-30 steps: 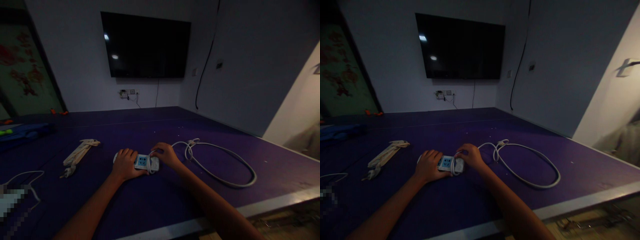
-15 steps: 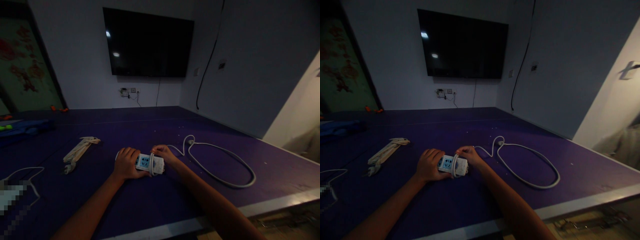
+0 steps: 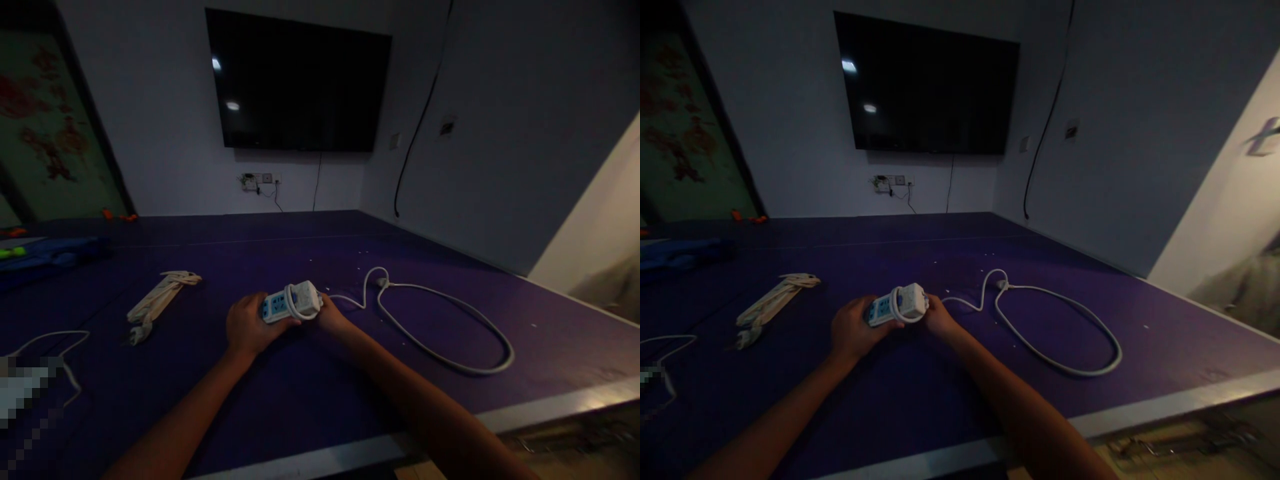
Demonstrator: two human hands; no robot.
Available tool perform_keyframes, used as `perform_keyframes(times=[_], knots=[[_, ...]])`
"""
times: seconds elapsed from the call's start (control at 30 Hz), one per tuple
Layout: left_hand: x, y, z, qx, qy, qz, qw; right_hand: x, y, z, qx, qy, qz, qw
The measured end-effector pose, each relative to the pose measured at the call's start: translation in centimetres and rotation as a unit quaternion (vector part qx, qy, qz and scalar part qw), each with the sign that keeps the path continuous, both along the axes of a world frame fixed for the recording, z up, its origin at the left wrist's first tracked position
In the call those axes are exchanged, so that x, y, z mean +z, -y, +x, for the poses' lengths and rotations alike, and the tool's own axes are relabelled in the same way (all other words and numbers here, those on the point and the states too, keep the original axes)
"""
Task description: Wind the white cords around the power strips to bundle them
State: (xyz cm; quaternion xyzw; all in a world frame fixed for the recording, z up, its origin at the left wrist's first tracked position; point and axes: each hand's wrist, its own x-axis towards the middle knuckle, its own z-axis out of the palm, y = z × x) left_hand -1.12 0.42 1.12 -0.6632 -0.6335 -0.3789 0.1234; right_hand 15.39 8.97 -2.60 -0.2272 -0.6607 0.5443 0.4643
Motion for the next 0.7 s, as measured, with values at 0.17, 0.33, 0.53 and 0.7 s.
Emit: perform_keyframes(times=[0.17,0.33,0.53,0.7], knots=[[0.1,-0.1,0.1,0.054,0.010,-0.031,0.998,0.0,0.6,-0.8,-0.004,0.033,0.060,0.998],[0.0,-0.2,0.1,0.065,0.030,-0.064,0.995,0.4,1.8,-1.1,0.052,0.023,0.070,0.996],[0.2,-0.1,0.2,0.044,0.045,-0.092,0.994,0.3,2.1,-0.9,0.032,0.002,0.035,0.999],[-0.1,0.0,0.4,0.020,0.030,-0.071,0.997,0.9,2.3,-0.4,0.054,-0.024,0.046,0.997]])
